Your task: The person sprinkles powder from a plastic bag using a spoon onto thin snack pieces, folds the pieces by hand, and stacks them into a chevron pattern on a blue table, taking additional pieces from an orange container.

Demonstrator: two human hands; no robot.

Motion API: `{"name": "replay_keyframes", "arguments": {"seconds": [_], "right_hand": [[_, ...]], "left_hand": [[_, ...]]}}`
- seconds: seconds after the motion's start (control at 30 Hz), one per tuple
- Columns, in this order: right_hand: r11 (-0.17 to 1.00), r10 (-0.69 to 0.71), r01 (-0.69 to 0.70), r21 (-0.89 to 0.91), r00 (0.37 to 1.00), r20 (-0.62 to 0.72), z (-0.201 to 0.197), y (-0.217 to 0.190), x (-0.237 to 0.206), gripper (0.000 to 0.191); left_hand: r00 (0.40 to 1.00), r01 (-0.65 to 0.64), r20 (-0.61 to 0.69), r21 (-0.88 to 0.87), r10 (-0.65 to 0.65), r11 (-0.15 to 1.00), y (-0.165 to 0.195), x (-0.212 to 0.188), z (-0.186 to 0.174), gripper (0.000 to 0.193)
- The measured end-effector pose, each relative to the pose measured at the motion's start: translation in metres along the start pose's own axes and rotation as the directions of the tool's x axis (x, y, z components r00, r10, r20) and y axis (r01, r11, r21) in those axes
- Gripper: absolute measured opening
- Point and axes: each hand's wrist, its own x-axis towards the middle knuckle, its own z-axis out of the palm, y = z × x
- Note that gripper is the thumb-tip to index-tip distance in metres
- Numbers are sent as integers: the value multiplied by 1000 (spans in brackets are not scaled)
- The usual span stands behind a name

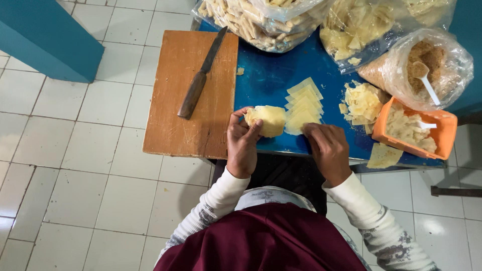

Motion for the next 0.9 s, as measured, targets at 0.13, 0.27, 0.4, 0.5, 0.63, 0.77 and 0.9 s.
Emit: {"name": "replay_keyframes", "arguments": {"seconds": [0.13, 0.27, 0.4, 0.5, 0.63, 0.77, 0.9], "right_hand": [[1000, 5, -5, 12, 1000, 28, -1, -3, -2, 12], [999, 6, -8, 48, 1000, 26, -4, -5, 0, 11], [941, 208, -235, 243, 970, 129, -19, -4, 10, 13], [868, 314, -338, 365, 941, 124, -28, -8, 20, 10], [974, 10, -1, 225, 999, -40, -19, -25, 31, 24], [987, 29, -27, 158, 999, -15, -14, -32, 34, 24], [908, 199, -215, 359, 977, 80, -14, -24, 34, 19]], "left_hand": [[999, 11, 49, -161, -3, 987, -11, 2, -3, 32], [996, 39, 92, -226, -18, 973, -16, 1, 0, 26], [983, 99, 174, -262, -54, 960, -19, -1, 7, 23], [971, 162, 217, -274, -103, 948, -22, 0, 16, 23], [952, 186, 287, -281, -102, 942, -26, -3, 25, 28], [935, 232, 325, -257, -142, 938, -21, -6, 27, 35], [924, 258, 344, -229, -170, 939, -16, -5, 28, 39]]}}
